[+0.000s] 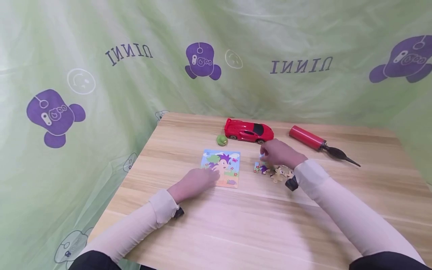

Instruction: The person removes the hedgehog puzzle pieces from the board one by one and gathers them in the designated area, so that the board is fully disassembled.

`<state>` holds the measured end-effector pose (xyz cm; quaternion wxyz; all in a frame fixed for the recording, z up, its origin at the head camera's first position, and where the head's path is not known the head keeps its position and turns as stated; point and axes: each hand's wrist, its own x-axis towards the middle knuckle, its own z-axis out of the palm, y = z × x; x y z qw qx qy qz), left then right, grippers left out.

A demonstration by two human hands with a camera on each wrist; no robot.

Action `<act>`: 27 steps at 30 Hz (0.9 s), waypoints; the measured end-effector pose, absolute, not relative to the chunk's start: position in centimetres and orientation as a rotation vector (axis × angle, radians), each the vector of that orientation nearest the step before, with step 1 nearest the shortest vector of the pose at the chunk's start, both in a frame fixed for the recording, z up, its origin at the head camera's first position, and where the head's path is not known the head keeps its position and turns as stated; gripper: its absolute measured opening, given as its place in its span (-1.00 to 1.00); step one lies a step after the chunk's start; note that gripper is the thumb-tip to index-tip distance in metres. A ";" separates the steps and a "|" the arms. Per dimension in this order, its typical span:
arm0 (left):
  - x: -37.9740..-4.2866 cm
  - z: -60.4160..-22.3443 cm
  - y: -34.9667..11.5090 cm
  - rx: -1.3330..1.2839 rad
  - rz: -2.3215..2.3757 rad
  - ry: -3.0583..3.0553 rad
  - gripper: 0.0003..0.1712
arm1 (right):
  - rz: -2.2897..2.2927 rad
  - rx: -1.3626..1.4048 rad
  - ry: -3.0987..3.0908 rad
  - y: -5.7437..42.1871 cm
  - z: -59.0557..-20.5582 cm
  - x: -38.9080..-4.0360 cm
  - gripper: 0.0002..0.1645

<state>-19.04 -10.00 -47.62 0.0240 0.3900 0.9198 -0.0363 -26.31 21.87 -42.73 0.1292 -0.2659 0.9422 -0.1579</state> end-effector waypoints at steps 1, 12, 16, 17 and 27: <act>-19.1 -47.7 -10.2 1.207 -0.102 2.845 -0.57 | -0.482 -0.767 2.757 21.2 -42.5 -26.0 -0.87; -19.1 -47.7 -10.9 1.241 0.023 2.820 -0.53 | -0.414 -1.063 2.720 12.8 -45.7 -21.7 -0.65; -19.2 -48.0 -10.9 1.229 -0.007 2.832 -0.51 | -0.367 -0.997 2.759 12.0 -46.4 -21.2 -0.46; -19.2 -48.1 -10.9 1.228 -0.022 2.837 -0.51 | -0.378 -0.972 2.762 11.9 -46.4 -21.2 -0.45; -19.1 -47.7 -10.6 1.265 -0.099 2.851 -0.52 | -0.492 -0.788 2.703 11.5 -46.5 -21.9 -0.45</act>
